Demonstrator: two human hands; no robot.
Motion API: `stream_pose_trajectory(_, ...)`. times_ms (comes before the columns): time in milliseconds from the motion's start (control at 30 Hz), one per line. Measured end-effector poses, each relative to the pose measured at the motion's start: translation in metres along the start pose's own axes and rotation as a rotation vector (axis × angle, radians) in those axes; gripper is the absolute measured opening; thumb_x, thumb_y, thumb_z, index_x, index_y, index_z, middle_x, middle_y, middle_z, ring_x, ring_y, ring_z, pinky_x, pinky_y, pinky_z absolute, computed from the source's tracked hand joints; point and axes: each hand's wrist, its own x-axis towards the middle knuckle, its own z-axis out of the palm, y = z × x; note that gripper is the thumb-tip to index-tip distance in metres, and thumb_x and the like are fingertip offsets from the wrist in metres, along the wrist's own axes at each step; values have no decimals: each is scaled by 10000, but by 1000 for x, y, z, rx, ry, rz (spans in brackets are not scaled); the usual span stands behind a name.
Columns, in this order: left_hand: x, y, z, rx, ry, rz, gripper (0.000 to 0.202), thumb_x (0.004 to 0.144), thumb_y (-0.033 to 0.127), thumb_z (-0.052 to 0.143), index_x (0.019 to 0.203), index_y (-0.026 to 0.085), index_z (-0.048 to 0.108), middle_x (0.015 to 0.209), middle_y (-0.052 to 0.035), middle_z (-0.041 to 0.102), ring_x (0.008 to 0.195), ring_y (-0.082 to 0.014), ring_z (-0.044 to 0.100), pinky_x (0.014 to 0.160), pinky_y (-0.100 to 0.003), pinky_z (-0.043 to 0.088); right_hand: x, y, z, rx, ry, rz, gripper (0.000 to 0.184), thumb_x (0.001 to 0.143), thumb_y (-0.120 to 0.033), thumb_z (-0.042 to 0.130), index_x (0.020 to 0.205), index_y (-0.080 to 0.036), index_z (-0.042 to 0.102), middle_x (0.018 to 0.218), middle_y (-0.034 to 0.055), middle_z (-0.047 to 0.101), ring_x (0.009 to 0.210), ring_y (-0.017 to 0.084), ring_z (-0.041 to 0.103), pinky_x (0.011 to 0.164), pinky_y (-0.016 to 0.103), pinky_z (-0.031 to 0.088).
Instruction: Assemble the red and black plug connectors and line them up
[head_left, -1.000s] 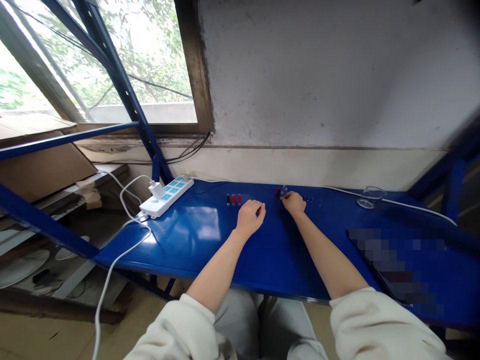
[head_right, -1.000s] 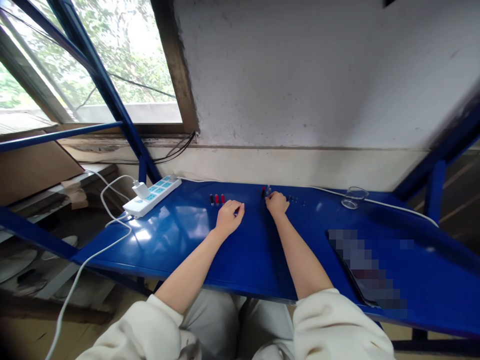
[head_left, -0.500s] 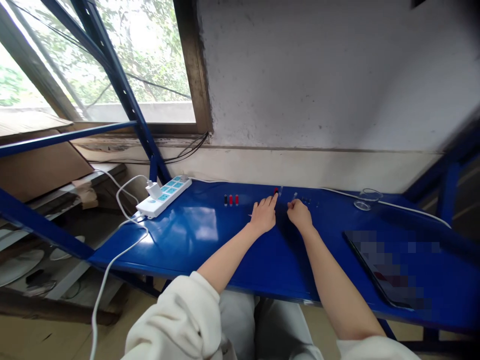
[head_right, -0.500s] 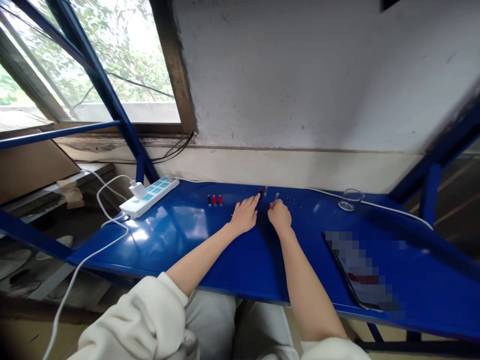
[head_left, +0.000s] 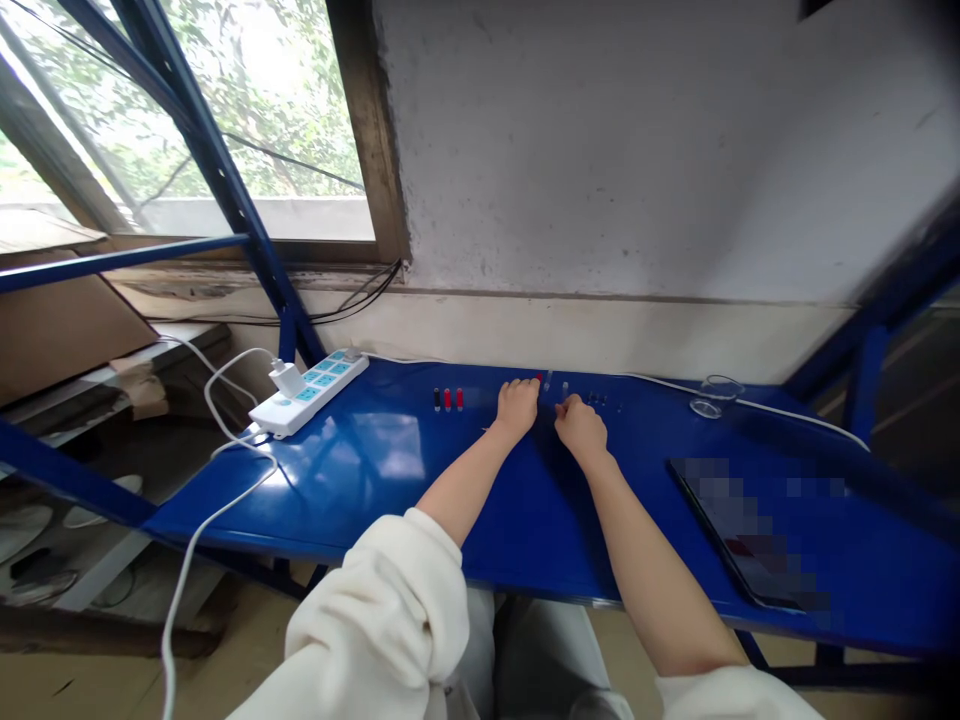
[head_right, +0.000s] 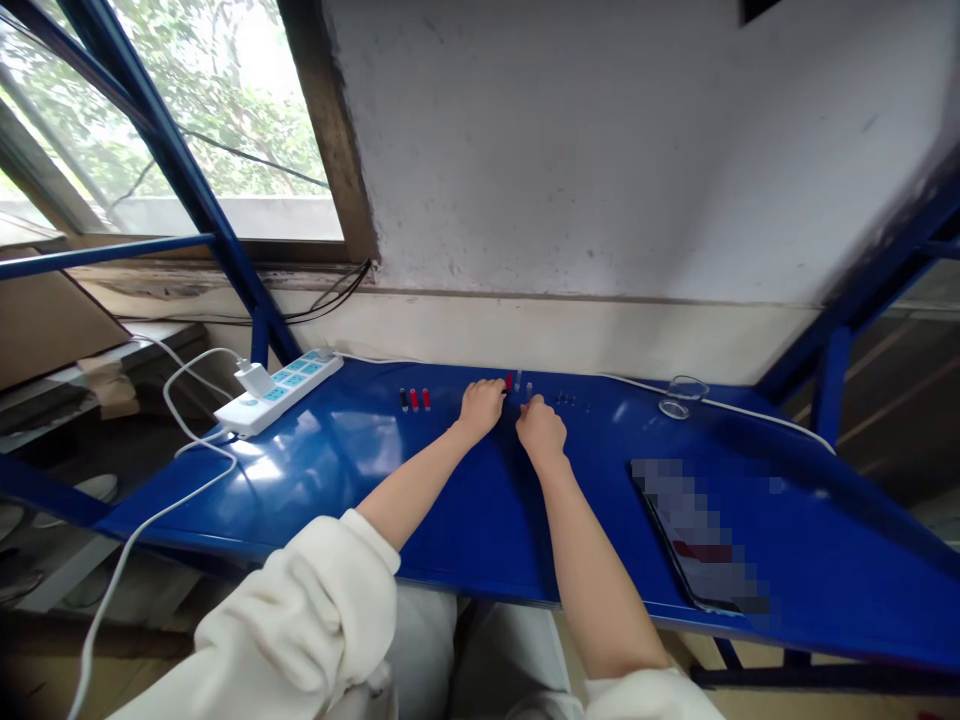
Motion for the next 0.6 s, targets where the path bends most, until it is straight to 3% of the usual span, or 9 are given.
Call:
stream_pose_trajectory(167,-11,-7,-9,-386,147,-208,109,780,236,507,842,175,572,769,-44,624,712,-148,565,636,-255,429,1,-1,4,-78,-22,-58,187,826,-314,432,914,-167,509,872,107,619,813,247,606,599,279,394)
stream_pose_trajectory(300,-22,-14,-21,-629,196,-327,104,730,254,566,763,157,588,694,-33,615,620,-115,557,608,-235,441,-1,-3,7,-95,-19,-194,156,832,-309,433,888,-187,511,809,76,623,760,215,605,555,253,360)
stream_pose_trajectory(433,-36,-19,-35,-715,238,-362,115,704,258,590,740,149,599,672,-36,612,610,-115,555,607,-242,448,-3,-8,8,-94,-17,-314,142,832,-312,434,882,-202,508,780,57,624,716,197,598,519,244,321)
stream_pose_trajectory(600,-50,-26,-48,-757,292,-338,177,719,316,579,789,156,610,696,-34,605,643,-118,556,616,-248,460,-7,-12,8,-112,-10,-344,138,835,-311,435,878,-202,507,755,50,624,684,184,590,500,236,288)
